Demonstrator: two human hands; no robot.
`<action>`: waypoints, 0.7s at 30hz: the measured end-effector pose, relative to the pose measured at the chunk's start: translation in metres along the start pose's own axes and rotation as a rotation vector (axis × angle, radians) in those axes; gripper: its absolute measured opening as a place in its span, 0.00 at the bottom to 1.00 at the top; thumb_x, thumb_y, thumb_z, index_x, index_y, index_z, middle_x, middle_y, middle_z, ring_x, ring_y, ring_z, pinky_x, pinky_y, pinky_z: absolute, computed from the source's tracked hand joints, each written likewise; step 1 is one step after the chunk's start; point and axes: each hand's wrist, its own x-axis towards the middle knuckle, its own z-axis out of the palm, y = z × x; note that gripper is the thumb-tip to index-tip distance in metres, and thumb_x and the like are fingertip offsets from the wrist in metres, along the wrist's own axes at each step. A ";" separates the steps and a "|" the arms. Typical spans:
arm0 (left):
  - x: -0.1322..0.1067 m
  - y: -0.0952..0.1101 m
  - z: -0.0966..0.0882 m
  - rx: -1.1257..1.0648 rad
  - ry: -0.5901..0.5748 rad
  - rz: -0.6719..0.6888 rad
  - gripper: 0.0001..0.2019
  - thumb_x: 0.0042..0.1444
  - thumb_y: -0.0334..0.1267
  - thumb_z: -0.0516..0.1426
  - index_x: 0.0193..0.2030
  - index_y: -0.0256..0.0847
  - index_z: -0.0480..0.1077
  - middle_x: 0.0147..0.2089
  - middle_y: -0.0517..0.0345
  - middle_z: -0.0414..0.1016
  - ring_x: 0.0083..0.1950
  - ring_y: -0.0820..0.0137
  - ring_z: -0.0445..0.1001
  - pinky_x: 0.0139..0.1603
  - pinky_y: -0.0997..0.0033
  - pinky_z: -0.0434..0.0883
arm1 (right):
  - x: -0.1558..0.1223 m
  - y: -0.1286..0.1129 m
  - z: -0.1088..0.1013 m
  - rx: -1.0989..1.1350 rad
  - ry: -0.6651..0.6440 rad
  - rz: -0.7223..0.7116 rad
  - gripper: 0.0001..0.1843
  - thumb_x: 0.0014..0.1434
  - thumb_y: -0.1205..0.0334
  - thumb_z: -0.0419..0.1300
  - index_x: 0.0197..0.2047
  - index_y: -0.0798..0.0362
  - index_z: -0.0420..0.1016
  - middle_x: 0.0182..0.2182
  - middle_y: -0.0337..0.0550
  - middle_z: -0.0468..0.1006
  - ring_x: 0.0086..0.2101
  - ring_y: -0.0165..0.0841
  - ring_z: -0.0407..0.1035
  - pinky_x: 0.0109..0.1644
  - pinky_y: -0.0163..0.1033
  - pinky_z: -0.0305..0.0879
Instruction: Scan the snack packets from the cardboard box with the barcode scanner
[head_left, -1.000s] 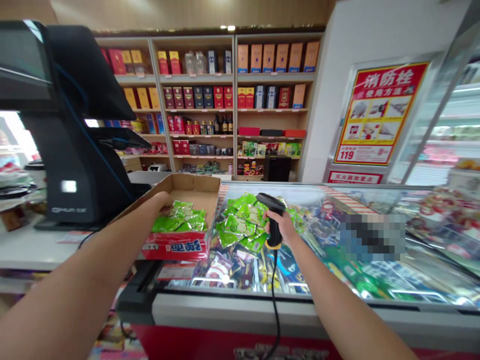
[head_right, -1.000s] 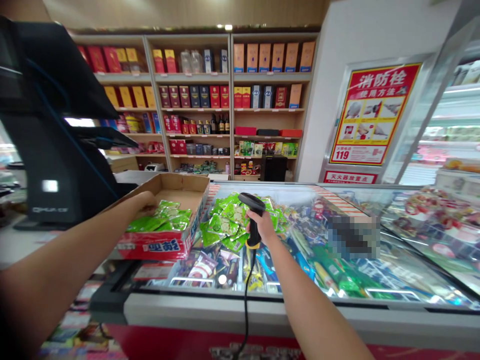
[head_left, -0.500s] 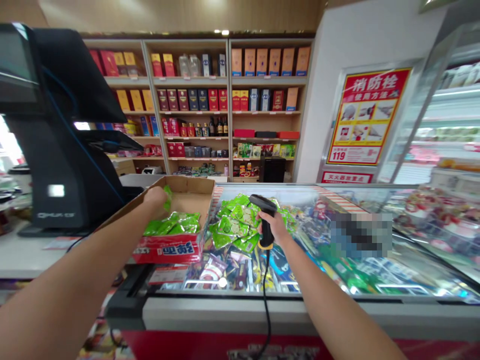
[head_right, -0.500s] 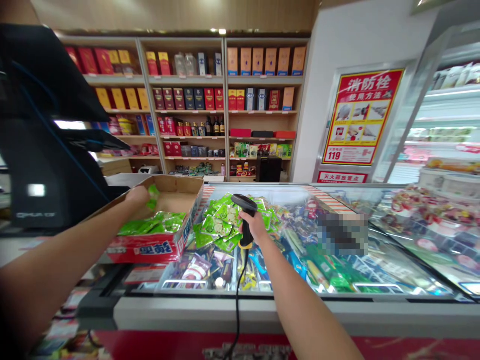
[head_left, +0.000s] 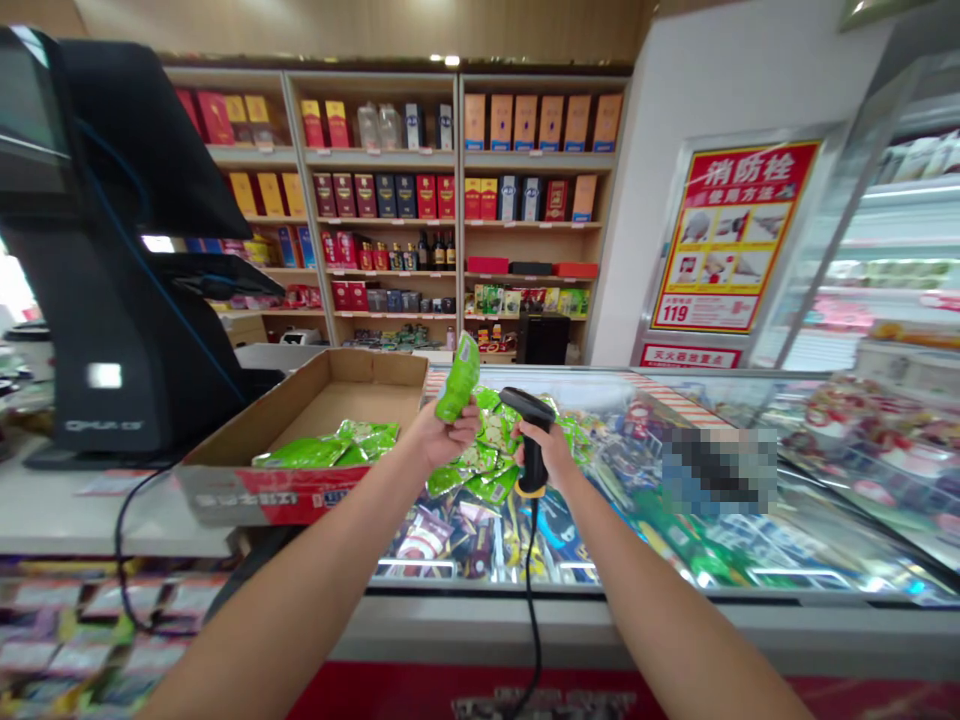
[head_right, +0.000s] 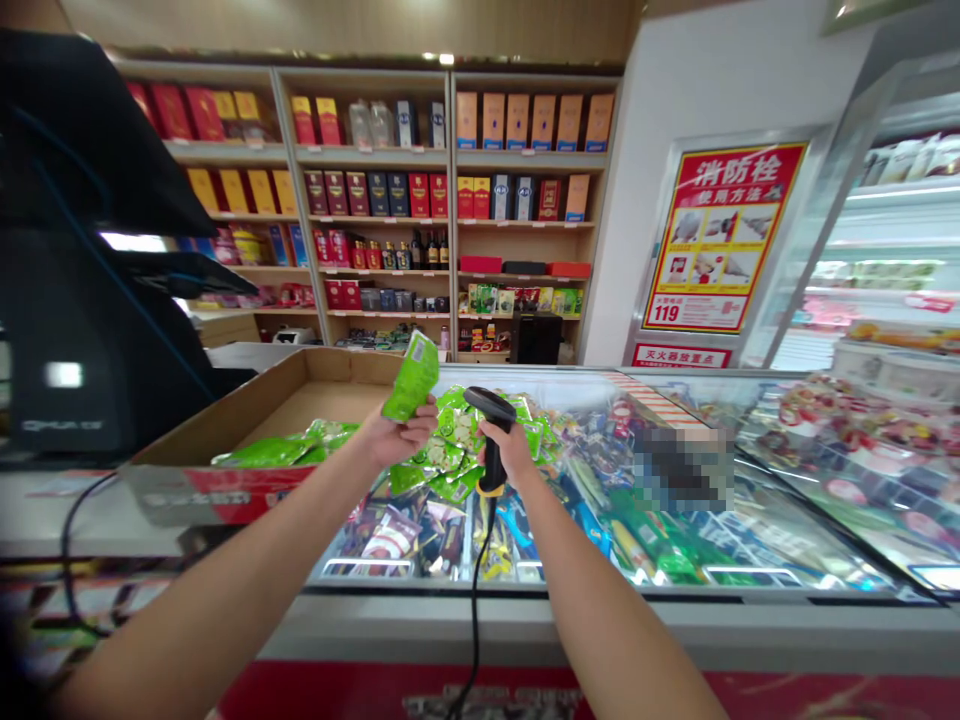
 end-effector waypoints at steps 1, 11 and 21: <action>0.006 -0.014 -0.006 -0.097 -0.026 -0.062 0.07 0.56 0.22 0.49 0.32 0.36 0.63 0.22 0.64 0.54 0.15 0.83 0.52 0.12 0.88 0.47 | -0.001 -0.001 0.000 0.004 0.000 -0.004 0.12 0.46 0.52 0.65 0.26 0.53 0.73 0.19 0.40 0.75 0.13 0.30 0.66 0.17 0.36 0.60; 0.047 -0.036 -0.067 -0.294 0.047 -0.050 0.11 0.58 0.24 0.51 0.28 0.41 0.56 0.19 0.68 0.49 0.13 0.84 0.47 0.10 0.88 0.47 | -0.014 -0.019 0.006 -0.075 -0.190 -0.070 0.14 0.47 0.51 0.64 0.30 0.54 0.73 0.21 0.41 0.76 0.14 0.30 0.66 0.18 0.34 0.61; 0.048 -0.038 -0.071 -0.400 0.023 -0.236 0.13 0.52 0.20 0.52 0.28 0.41 0.53 0.20 0.71 0.47 0.12 0.85 0.50 0.11 0.88 0.45 | -0.015 -0.020 0.007 -0.160 -0.206 -0.076 0.15 0.46 0.50 0.66 0.28 0.54 0.73 0.14 0.38 0.71 0.14 0.32 0.66 0.18 0.35 0.62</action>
